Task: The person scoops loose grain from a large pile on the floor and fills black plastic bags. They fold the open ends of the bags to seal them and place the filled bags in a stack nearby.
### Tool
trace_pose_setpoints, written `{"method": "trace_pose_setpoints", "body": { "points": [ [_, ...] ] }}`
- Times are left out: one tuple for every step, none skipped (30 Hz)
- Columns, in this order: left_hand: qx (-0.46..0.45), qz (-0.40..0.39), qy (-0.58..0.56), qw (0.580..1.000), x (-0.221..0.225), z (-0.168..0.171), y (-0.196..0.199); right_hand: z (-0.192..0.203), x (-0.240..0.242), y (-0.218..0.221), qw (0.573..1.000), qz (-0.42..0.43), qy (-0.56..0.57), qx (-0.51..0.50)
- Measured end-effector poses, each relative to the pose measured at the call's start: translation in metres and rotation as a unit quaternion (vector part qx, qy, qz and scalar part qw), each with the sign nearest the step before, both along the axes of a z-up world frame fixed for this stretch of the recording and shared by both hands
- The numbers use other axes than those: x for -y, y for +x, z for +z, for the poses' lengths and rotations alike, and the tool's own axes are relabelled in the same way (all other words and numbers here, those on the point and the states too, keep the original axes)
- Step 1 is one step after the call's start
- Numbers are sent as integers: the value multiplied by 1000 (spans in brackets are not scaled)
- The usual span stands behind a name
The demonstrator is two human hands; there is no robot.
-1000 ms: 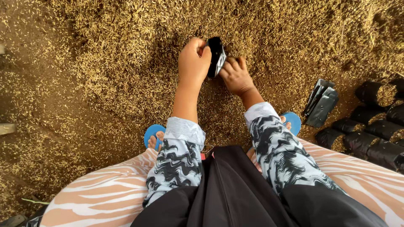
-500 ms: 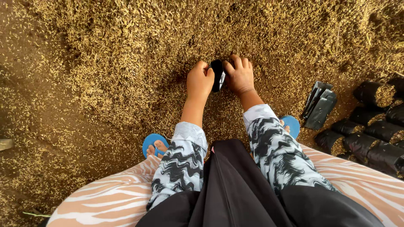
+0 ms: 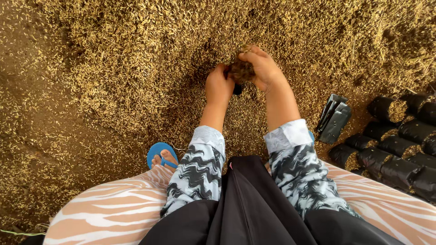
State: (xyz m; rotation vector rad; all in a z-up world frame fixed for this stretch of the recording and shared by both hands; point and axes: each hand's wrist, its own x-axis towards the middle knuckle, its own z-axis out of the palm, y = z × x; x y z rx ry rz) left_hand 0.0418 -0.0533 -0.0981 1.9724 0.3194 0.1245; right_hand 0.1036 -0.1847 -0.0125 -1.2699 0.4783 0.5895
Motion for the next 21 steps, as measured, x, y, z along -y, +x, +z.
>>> {"method": "trace_pose_setpoints", "body": {
  "points": [
    [-18, -1, -7, 1000, -1, 0, -1, -1, -6, -3, 1000, -2, -23, 8],
    [-36, -3, -15, 999, -1, -1, -2, -3, -10, -4, 999, -4, -47, 16],
    [-55, -6, -22, 998, -2, -2, -4, -5, -12, -7, 997, 20, -78, 19],
    [-52, -5, -22, 998, -4, -3, -5, -7, -14, -9, 993, 44, -108, 22],
    [-48, -4, -22, 999, -5, -4, -5, -8, -12, -9, 988, 67, -140, 26],
    [-44, -4, -22, 999, -5, -5, -4, -8, -11, -9, 984, 84, -158, 22],
    [-47, -2, -20, 999, -7, -7, -4, -9, -10, -9, 979, 103, -174, 17],
    [-49, 0, -18, 999, -8, -8, -4, -9, -9, -8, 974, 121, -191, 12],
    [-53, 2, -16, 998, -9, -9, -4, -10, -8, -9, 961, 136, -238, 31],
    [-38, 1, -6, 999, -9, -10, -5, -10, -6, -10, 946, 150, -284, 50],
    [-23, -1, 5, 1000, -10, -11, -6, -11, -6, -10, 927, 163, -330, 69],
    [-8, -3, 15, 1000, -10, -11, -7, -13, -5, -12, 889, 178, -404, 121],
    [-6, -3, 16, 1000, -10, -10, -7, -14, -4, -15, 842, 192, -474, 173],
    [-4, -3, 17, 1000, -10, -8, -6, -17, -3, -18, 786, 203, -539, 223],
    [-3, -3, 19, 1000, -11, -6, -6, -20, -2, -20, 773, 214, -557, 216],
    [-26, -8, 19, 999, -12, -4, -6, -25, -3, -23, 758, 224, -575, 210],
    [-49, -14, 20, 999, -14, -2, -5, -30, -2, -24, 744, 234, -592, 203],
    [-72, -20, 20, 997, -15, 0, -4, -35, 0, -25, 737, 265, -596, 176],
    [-85, -29, 13, 996, -16, 2, -2, -39, 4, -25, 729, 294, -599, 150],
    [-97, -37, 6, 995, -19, 4, 0, -44, 8, -21, 720, 322, -602, 124],
    [-111, -46, -1, 993, -21, 5, 1, -47, 15, -18, 747, 317, -572, 123]
  ]
}}
